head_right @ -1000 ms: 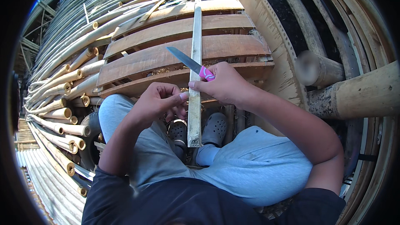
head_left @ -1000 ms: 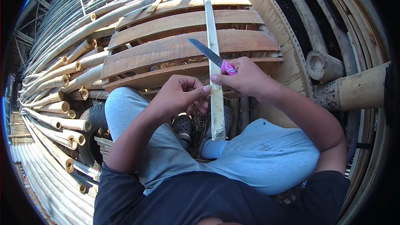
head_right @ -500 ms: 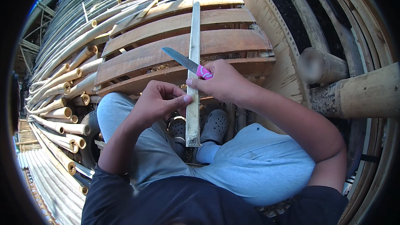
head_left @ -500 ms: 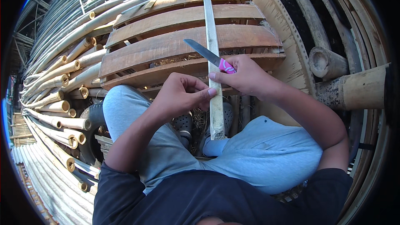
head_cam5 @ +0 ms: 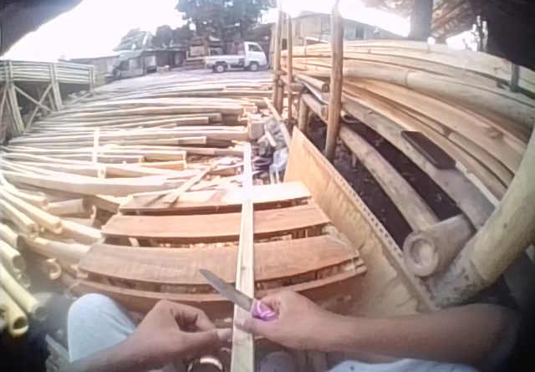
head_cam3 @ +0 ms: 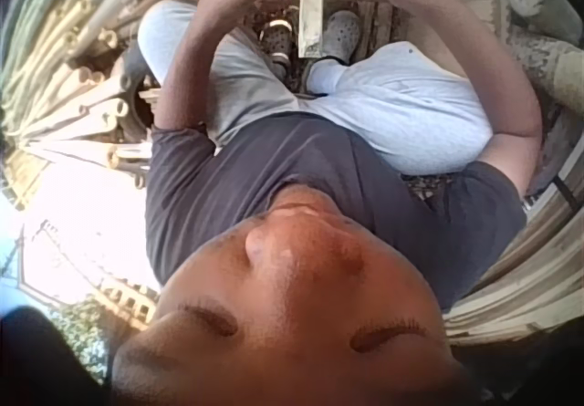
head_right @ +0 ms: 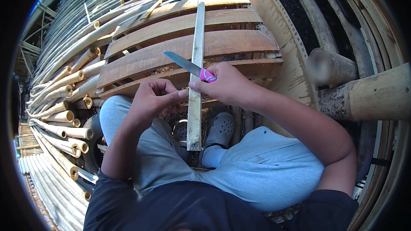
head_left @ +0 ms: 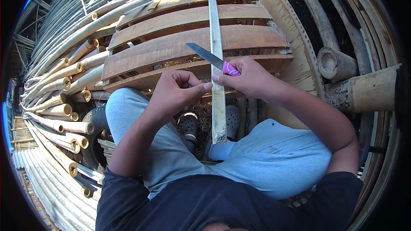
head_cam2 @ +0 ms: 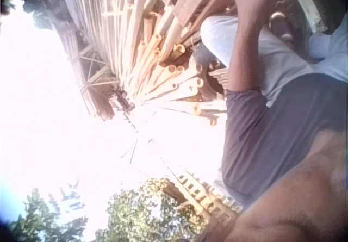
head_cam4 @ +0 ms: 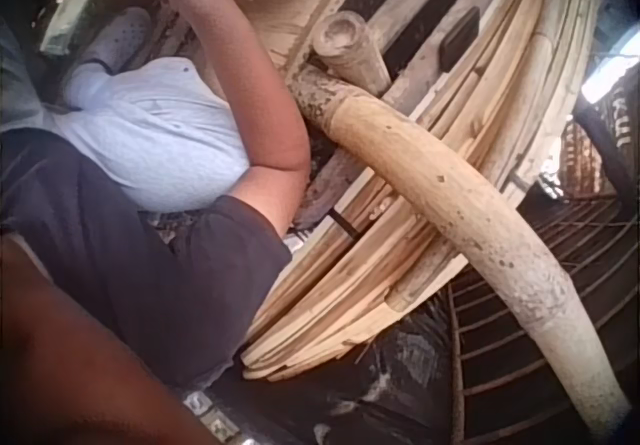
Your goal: The person trims and scrapes bamboo strips with a knife over a wooden crate.
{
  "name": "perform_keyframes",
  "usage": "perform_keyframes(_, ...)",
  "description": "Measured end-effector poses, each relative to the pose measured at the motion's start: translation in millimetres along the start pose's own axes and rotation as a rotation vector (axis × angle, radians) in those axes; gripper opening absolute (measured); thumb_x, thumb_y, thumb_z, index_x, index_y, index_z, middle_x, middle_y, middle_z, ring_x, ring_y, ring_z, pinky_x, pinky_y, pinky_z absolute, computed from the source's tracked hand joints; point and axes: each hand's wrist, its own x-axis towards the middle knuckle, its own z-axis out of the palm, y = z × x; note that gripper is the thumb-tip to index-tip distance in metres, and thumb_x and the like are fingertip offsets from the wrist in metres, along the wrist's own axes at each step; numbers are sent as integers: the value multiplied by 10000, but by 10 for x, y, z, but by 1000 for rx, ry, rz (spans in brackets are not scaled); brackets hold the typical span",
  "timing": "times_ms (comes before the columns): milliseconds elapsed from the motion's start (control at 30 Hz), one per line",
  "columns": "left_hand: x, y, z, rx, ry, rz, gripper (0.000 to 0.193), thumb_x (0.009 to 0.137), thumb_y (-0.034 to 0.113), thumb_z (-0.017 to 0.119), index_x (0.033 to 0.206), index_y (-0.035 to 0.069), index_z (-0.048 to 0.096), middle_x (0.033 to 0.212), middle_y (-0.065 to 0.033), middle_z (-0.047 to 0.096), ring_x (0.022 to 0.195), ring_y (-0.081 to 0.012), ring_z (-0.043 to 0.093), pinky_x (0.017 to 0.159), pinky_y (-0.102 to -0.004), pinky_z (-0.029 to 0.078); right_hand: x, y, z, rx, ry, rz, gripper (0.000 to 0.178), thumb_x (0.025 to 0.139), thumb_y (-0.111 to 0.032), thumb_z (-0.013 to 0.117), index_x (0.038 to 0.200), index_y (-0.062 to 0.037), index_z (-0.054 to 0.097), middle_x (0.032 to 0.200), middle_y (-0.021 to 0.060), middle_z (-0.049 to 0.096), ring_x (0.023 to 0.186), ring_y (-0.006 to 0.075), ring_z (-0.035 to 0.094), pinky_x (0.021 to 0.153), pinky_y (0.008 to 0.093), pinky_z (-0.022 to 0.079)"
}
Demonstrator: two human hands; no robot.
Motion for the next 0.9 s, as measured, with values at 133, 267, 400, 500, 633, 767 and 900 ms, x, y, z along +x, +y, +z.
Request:
perform_keyframes(133, 13, 3, -95, 77, 98, 86, 260, 947, 241, 812, 856, 8, 742, 723, -49, 729, 644, -74, 673, 603, -223, 516, -23, -36, 6, 22, 5, 7, 389, 953, -394, 782, 981, -8, 756, 756, 27, 680, 678, 86, 606, 636, 299, 506)
perform_keyframes(267, 100, -105, -108, 196, 314, 313, 272, 1008, 210, 727, 1179, 8, 664, 1033, -83, 719, 957, -143, 684, 802, -294, 549, -18, -13, 18, 8, 27, -3, 393, 949, -390, 785, 1007, -3, 744, 780, 36, 688, 699, 94, 617, 658, 305, 515)
perform_keyframes(400, 139, -140, -108, 158, 224, 320, 433, 1071, 181, 622, 1459, 19, 516, 1381, -121, 630, 1277, -211, 619, 1044, -357, 519, 7, 12, 25, -6, 11, 3, 402, 942, -387, 791, 1025, 2, 732, 797, 40, 690, 720, 100, 623, 674, 305, 518)
perform_keyframes(500, 152, -204, 3, 68, 177, 320, 410, 1085, 221, 608, 1436, 19, 542, 1357, -115, 648, 1253, -204, 627, 1072, -362, 489, 4, 27, 51, 50, 15, -13, 392, 940, -361, 792, 1046, 10, 721, 813, 43, 692, 738, 101, 626, 694, 311, 523)
perform_keyframes(633, 165, -217, 62, 146, 185, 354, 387, 1116, 255, 548, 1437, 40, 571, 1353, -69, 652, 1221, -148, 611, 972, -313, 514, 10, 63, 66, 104, 34, -55, 328, 982, -298, 754, 1094, -7, 653, 804, 7, 633, 685, 62, 568, 608, 273, 474)
perform_keyframes(767, 170, -191, 71, 16, 19, 281, 369, 1124, 239, 522, 1429, 40, 582, 1260, -41, 683, 1047, -95, 641, 825, -255, 533, -73, -30, 67, 240, 14, -77, 278, 1029, -245, 706, 1148, -16, 602, 834, -13, 616, 658, 40, 568, 546, 239, 484)
perform_keyframes(900, 125, -160, 115, 1, -89, 263, 369, 1131, 234, 507, 1434, 36, 579, 1249, -41, 679, 1042, -98, 654, 816, -260, 542, 33, 133, 103, 330, 23, -220, 284, 1039, -220, 687, 1192, 6, 606, 916, 15, 664, 763, 59, 638, 648, 255, 555)
